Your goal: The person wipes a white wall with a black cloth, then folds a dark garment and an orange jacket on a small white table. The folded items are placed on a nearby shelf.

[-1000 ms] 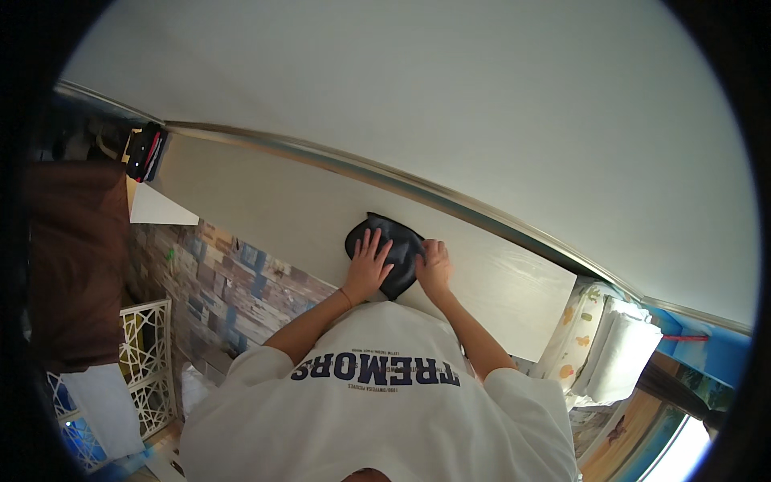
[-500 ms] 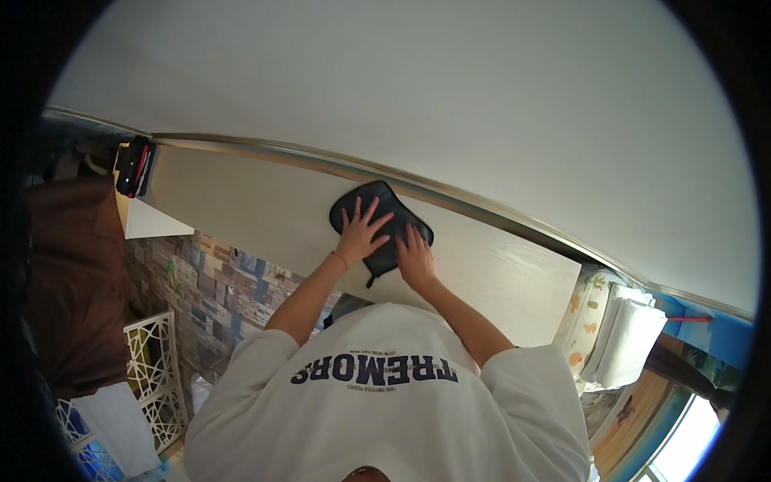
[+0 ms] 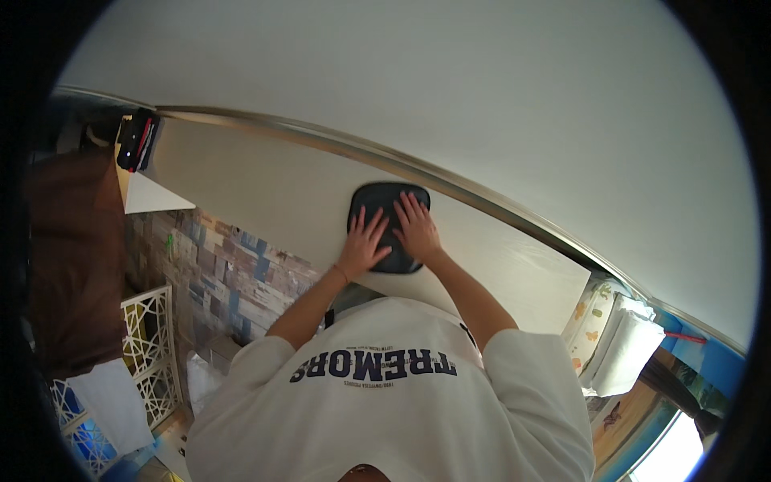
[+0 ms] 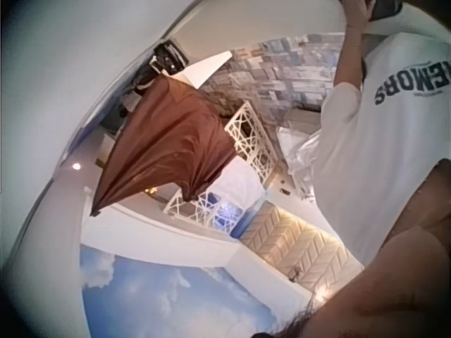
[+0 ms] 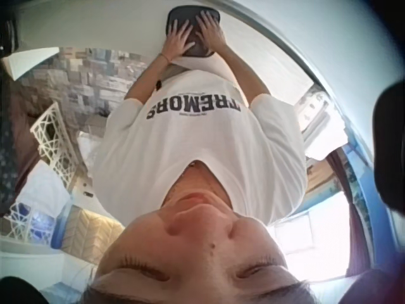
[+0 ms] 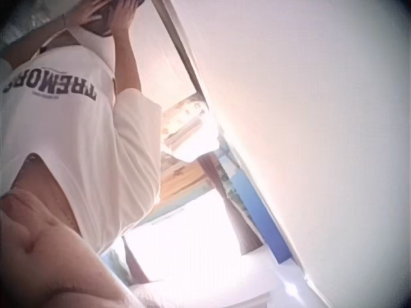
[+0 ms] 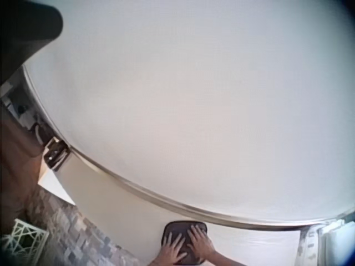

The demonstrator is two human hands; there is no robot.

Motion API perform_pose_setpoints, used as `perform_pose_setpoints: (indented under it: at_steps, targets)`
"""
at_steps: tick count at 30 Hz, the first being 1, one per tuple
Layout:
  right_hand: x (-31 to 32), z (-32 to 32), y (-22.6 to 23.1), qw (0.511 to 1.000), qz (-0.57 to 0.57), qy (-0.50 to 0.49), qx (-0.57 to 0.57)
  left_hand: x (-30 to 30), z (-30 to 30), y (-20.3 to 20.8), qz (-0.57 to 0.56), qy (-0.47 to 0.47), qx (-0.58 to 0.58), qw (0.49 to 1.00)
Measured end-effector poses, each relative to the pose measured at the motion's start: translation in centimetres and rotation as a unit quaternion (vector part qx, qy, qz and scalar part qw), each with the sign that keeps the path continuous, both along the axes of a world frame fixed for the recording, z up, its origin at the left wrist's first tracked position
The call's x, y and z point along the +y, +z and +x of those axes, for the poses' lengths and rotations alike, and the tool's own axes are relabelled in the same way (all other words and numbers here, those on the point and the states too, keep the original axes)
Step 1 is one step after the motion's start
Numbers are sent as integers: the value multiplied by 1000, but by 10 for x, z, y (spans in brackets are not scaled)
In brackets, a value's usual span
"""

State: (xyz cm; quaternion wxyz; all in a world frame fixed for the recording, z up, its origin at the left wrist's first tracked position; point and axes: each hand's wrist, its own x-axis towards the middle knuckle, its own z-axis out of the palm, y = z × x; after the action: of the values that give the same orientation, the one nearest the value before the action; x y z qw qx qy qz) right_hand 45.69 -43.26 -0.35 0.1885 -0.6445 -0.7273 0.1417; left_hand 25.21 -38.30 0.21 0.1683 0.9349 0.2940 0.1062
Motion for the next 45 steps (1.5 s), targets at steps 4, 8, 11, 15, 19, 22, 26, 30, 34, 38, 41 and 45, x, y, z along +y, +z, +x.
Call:
perform_pose_setpoints:
  at_steps: [4, 8, 11, 15, 19, 22, 26, 30, 34, 38, 41, 45]
  targets:
    - [42, 2, 4, 999, 27, -6, -28, 59, 10, -12, -26, 33, 15, 999]
    - [8, -2, -3, 998, 15, -1, -53, 39, 24, -10, 4, 36, 44, 998]
    - [-64, -9, -3, 999, -23, 17, -37, -28, 10, -8, -14, 0, 43, 999]
    - [-127, -9, 7, 998, -54, 10, 3, -83, -3, -14, -44, -37, 21, 998]
    - [-89, -10, -9, 985, 31, -152, 68, -49, 19, -16, -29, -9, -27, 999]
    - [-24, 3, -13, 973, 51, -226, 22, 0, 56, 2, 1, -42, 31, 999]
    - [0, 21, -12, 982, 11, -178, -55, 36, 81, -6, -21, -102, -21, 994]
    - [-63, 11, -13, 986, -44, -151, -59, -7, 67, -3, -46, -116, 9, 992]
    - [-163, -5, -7, 986, -106, -120, -43, -95, 42, -13, -80, -159, 4, 984]
    - [-195, 8, -6, 986, -45, -163, -12, -114, 48, -32, -27, -216, -14, 976]
    - [-154, 26, -7, 956, 25, -294, 10, -75, 86, -10, -36, -155, -37, 987]
    - [-86, 66, -17, 924, 37, -380, -29, -22, 142, 4, -16, -208, -9, 978]
